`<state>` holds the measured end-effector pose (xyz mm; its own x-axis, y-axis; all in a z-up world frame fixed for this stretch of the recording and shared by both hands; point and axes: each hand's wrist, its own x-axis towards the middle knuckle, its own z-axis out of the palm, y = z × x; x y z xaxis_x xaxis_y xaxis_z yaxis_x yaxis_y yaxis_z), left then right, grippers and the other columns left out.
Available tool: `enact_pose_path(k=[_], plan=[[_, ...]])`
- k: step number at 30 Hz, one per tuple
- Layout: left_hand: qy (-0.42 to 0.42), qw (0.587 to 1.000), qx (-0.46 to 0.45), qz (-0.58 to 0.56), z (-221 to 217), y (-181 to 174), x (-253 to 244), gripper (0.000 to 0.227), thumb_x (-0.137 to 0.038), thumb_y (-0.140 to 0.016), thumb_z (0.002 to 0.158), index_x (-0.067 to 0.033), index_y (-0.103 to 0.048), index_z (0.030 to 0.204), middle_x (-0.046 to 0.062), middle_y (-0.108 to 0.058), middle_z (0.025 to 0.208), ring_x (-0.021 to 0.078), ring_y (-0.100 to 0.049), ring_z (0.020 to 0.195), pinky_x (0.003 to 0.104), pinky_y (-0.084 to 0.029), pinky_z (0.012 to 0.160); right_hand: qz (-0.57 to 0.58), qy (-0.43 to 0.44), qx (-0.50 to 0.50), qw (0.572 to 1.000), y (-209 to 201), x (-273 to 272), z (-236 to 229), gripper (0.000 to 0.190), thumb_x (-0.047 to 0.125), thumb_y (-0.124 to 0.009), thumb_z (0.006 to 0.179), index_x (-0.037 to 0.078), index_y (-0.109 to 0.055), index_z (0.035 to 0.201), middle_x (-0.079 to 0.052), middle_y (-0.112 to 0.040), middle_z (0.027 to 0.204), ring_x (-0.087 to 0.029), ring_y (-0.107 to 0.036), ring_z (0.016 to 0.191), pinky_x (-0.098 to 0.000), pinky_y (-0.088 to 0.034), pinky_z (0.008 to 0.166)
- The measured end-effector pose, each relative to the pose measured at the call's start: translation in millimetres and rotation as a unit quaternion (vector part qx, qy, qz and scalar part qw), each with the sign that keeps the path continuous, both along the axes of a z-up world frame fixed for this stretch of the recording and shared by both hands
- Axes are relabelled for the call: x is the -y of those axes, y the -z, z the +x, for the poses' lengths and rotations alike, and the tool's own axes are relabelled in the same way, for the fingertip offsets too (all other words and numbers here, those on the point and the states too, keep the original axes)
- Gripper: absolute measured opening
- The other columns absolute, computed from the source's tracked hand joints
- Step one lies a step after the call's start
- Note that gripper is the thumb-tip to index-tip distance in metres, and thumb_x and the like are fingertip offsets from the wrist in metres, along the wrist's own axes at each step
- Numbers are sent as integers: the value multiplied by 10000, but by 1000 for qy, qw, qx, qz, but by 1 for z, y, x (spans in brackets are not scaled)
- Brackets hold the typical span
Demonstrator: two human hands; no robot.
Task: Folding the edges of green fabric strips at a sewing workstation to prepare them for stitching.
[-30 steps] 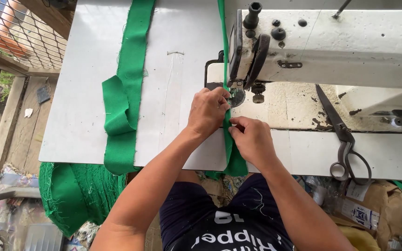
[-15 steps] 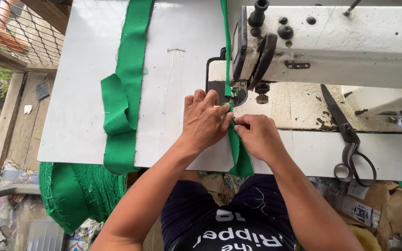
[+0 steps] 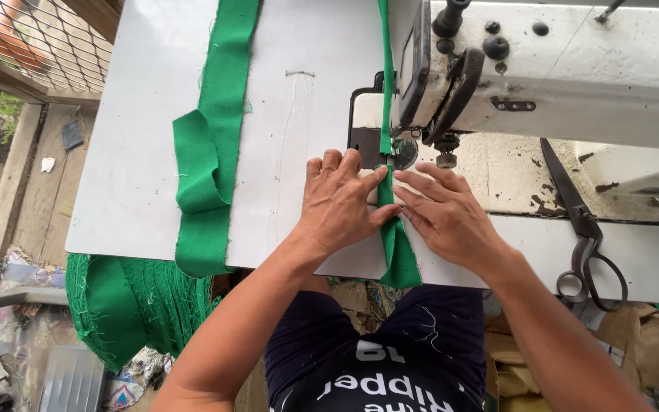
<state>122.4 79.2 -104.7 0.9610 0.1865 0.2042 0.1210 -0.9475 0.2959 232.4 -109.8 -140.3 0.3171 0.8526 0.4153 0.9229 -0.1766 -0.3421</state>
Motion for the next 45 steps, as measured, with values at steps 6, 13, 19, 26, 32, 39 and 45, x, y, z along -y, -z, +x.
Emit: enact_pose_path(k=[6, 13, 19, 26, 32, 39, 45], plan=[[62, 995, 44, 63, 2, 18, -5, 564, -597, -762, 795, -181, -770, 1176, 75, -493, 1239, 306, -411, 1251, 489, -331, 1034, -56, -37, 76, 995, 10, 5, 7, 389, 360, -535, 1041, 211, -665, 1376, -49, -631, 1460, -287, -500, 1408, -472, -354, 1119], [119, 974, 172, 84, -1, 42, -5, 438, -478, -639, 953, -83, -762, 1096, 94, -711, 1162, 323, -521, 1277, 500, -357, 1022, -54, -23, 87, 994, 14, 3, 3, 380, 368, -544, 1037, 183, -691, 1335, -71, -650, 1428, -302, -508, 1404, -470, -351, 1130], [118, 981, 117, 96, 8, 44, -15, 475, -562, -487, 1005, -131, -667, 1090, 52, -621, 1258, 361, -468, 1286, 539, -330, 1045, -45, 23, 137, 989, 20, -6, 1, 383, 371, -598, 1002, 181, -677, 1325, -82, -648, 1415, -300, -535, 1371, -468, -377, 1102], [115, 988, 64, 86, 11, 44, -17, 386, -535, -497, 1006, -201, -626, 1152, 0, -597, 1294, 342, -444, 1308, 523, -323, 1065, -59, 47, 118, 990, 23, -6, -2, 429, 364, -573, 998, 187, -653, 1380, -74, -623, 1455, -294, -513, 1384, -451, -368, 1107], [99, 991, 53, 74, 10, 44, -13, 349, -519, -496, 1016, -210, -594, 1143, -7, -570, 1319, 341, -441, 1294, 527, -331, 1062, -88, 65, 107, 988, 24, -6, -5, 443, 374, -577, 989, 192, -647, 1387, -69, -613, 1475, -287, -511, 1386, -446, -364, 1098], [94, 991, 42, 82, 12, 40, -13, 378, -509, -462, 1047, -202, -622, 1198, -12, -587, 1321, 311, -416, 1304, 505, -312, 1062, -80, 70, 104, 989, 25, -6, -1, 419, 368, -581, 989, 197, -666, 1362, -45, -615, 1476, -278, -506, 1392, -433, -383, 1080], [82, 994, 29, 67, 16, 38, -16, 334, -377, -513, 1032, -222, -659, 1288, -19, -631, 1371, 303, -405, 1356, 509, -302, 1058, -77, 101, 109, 986, 26, -8, -1, 389, 379, -545, 1016, 202, -692, 1330, -38, -598, 1462, -300, -509, 1358, -434, -405, 1049]])
